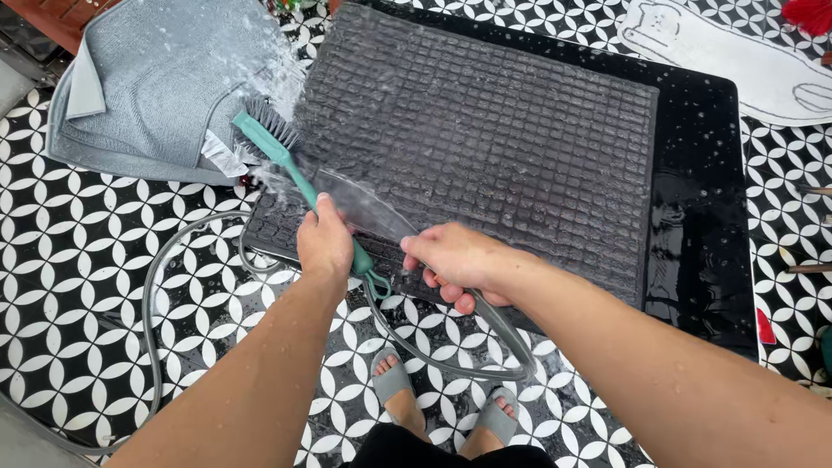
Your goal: The person rinses a dark gray textured mat with a hose, applies soapy water, and scrubs the surface with a long-handled brush.
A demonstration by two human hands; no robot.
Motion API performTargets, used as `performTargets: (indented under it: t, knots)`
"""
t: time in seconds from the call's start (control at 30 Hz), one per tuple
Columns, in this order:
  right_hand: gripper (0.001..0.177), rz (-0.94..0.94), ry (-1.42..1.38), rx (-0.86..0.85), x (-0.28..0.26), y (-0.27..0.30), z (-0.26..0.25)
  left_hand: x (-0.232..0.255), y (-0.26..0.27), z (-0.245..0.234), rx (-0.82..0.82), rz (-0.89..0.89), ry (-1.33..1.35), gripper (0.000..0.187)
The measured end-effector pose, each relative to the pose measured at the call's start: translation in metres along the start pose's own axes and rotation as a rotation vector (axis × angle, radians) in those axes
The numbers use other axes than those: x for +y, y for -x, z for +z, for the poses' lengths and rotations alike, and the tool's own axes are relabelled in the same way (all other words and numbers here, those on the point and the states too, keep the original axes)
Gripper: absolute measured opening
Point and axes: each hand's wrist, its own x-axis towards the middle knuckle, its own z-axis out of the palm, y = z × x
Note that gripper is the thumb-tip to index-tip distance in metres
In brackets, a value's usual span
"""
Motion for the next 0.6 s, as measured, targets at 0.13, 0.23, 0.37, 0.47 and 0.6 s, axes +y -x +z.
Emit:
performTargets:
  t: [0.13,0.23,0.37,0.47,0.6]
  knots:
    - [0.041,0.046,0.021,-0.035,-0.005,-0.024,0.042,0.001,-0.007,-0.016,-0.057,-0.076,0.138,0.055]
    - [0.038,0.079,-0.019,-0.035,0.0,-0.037,0.052,0.001,-0.007,-0.019,-0.062,-0.073,0.224,0.042]
    - [0.035,0.099,-0.434,0.173,0.015,-0.045,0.021,0.004,-0.006,-0.022,-0.098,-0.093,0.158,0.034]
    - [0.035,0.101,-0.602,0.311,0.024,-0.039,-0.006,0.005,-0.002,-0.017,-0.091,-0.095,0.117,0.036]
    - [0.032,0.133,-0.604,0.255,0.016,-0.035,-0.003,0.008,-0.001,-0.021,-0.071,-0.063,0.09,0.036]
